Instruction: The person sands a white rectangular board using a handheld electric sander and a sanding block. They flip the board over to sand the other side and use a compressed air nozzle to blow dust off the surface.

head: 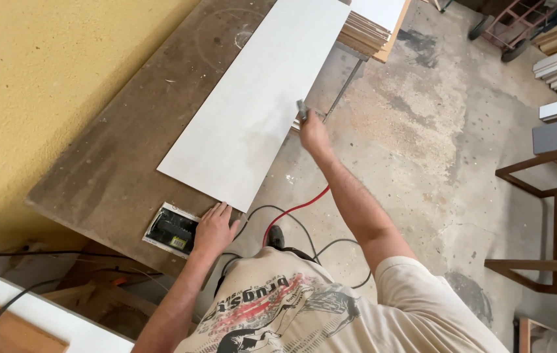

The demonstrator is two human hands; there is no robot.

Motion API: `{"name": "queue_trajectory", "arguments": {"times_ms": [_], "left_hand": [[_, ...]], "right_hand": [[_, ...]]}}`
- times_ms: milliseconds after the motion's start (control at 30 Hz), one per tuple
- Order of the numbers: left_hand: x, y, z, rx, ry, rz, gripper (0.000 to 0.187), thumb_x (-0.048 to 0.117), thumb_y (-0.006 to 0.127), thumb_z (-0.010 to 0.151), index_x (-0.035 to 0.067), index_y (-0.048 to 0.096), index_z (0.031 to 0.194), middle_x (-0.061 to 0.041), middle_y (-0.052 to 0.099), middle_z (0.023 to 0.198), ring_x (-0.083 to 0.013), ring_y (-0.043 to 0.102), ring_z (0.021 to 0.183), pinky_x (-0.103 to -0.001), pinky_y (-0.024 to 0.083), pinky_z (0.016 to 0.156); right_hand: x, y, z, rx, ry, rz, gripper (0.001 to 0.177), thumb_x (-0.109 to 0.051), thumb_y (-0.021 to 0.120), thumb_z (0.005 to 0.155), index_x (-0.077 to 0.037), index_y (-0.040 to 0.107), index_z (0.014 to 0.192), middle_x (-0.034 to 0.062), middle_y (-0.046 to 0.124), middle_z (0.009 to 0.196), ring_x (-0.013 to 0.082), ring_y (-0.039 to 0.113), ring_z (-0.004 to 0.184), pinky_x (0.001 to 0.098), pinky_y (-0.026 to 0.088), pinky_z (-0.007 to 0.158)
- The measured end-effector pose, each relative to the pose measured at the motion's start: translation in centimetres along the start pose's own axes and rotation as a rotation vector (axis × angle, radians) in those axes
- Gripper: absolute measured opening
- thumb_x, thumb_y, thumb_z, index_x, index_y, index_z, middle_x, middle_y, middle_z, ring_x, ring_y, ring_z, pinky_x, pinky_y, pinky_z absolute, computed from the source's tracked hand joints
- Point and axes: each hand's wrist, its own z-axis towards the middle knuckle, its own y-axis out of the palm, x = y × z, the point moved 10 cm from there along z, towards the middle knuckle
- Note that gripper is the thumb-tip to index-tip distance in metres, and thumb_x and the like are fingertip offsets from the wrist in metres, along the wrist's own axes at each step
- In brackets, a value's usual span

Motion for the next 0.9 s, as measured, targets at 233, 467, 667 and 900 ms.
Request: {"name": "queue_trajectory", "arguments": {"times_ms": [233, 467, 667, 900], "left_hand": [[0.3, -1.6, 1.6, 0.005, 0.039, -0.026, 0.051, 0.037, 0.065, 0.099, -0.002, 0.065, 0.131, -0.023, 0.064, 0.137, -0.0348, 0.059, 0.134, -0.044, 0.047, 0.113], [-2.0, 0.5, 2.9, -0.041, -0.133, -0.034, 0.041, 0.043, 0.060, 0.100, 0.009, 0.075, 0.119, -0.012, 0.073, 0.122, -0.0273, 0.069, 0.121, -0.037, 0.054, 0.104], [-1.9, -1.3, 3.7, -0.123, -0.342, -0.015, 0.035, 0.043, 0.053, 0.103, 0.015, 0.072, 0.095, -0.003, 0.075, 0.095, -0.0233, 0.072, 0.088, -0.037, 0.056, 0.073], [-2.1, -1.2, 4.7, -0.077, -0.415, 0.028, 0.048, 0.041, 0.054, 0.104, 0.015, 0.057, 0.064, 0.003, 0.060, 0.058, -0.0161, 0.060, 0.050, -0.032, 0.043, 0.040]], "right_hand": [[-0.2, -2.4, 3.1, -0.055, 0.041, 0.098, 0.034, -0.038, 0.044, 0.106, -0.007, 0.055, 0.110, 0.0300, 0.068, 0.102, 0.0544, 0.067, 0.103, 0.0643, 0.054, 0.085], [1.8, 3.2, 12.0, -0.197, -0.148, -0.114, 0.031, -0.039, 0.046, 0.107, -0.010, 0.055, 0.114, 0.0203, 0.068, 0.095, 0.0441, 0.073, 0.091, 0.0560, 0.058, 0.075], [6.5, -4.1, 24.5, 0.054, 0.061, 0.061, 0.033, -0.036, 0.042, 0.108, -0.005, 0.053, 0.111, 0.0227, 0.069, 0.104, 0.0454, 0.067, 0.096, 0.0580, 0.053, 0.079], [0.2, -0.7, 22.2, -0.208, 0.052, 0.057, 0.023, -0.027, 0.037, 0.108, -0.007, 0.047, 0.107, 0.0235, 0.070, 0.099, 0.0463, 0.064, 0.084, 0.0610, 0.048, 0.070]]}}
